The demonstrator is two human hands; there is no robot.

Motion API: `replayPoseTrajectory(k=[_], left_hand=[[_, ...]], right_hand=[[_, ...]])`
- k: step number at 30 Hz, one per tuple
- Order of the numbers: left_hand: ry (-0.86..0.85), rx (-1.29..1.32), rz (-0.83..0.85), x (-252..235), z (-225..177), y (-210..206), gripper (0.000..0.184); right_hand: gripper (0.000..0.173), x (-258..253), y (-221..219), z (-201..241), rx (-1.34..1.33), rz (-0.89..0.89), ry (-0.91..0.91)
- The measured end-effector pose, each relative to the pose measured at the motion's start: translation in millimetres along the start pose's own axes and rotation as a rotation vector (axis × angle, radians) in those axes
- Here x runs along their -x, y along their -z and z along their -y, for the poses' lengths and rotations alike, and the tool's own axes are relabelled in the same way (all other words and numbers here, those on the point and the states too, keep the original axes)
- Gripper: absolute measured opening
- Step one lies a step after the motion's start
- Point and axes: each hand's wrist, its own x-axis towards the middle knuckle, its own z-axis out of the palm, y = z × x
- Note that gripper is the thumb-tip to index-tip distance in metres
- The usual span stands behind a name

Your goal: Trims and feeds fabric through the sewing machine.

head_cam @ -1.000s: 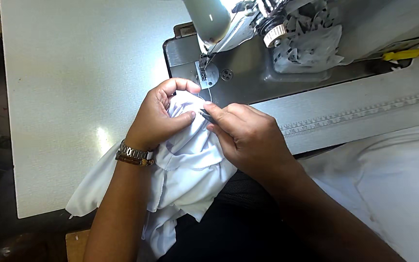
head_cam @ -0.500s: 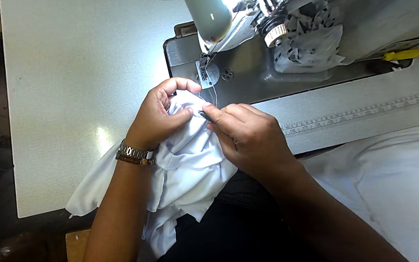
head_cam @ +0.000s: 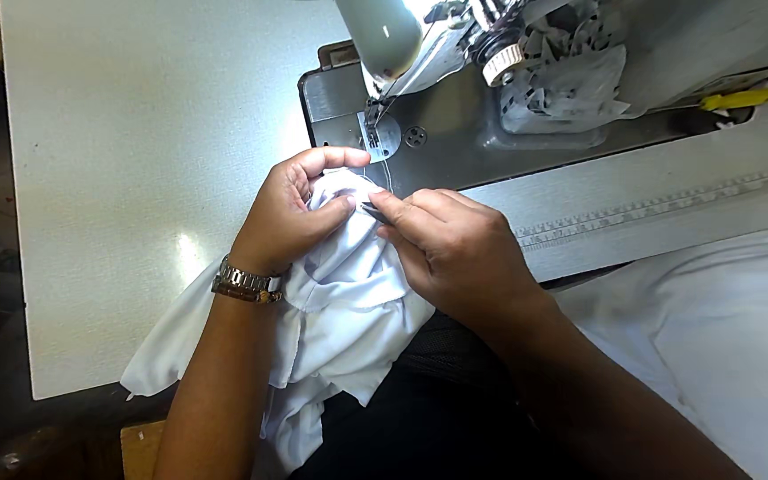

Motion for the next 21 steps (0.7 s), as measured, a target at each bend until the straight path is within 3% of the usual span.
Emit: replayPoseTrajectory(k=[7,15,21], left_hand=[[-0.032,0.018,0.006,-0.7,4.3,0.6,0.038],[0.01,0.042,-0.022,0.4,-1.5,-1.3,0.038],[-0.006,0.118,0.014,1.1,-1.6,0.7,0.045]], right_hand=[[0.03,-0.5,-2.2,0.0,-0.069,-0.033,-0.034],[0.027,1.9,-7.5,6.5,-0.713,-0.138,-0.405],[0.027,-1.6,-7.0,8.0,-0.868,-0.114,-0.498]])
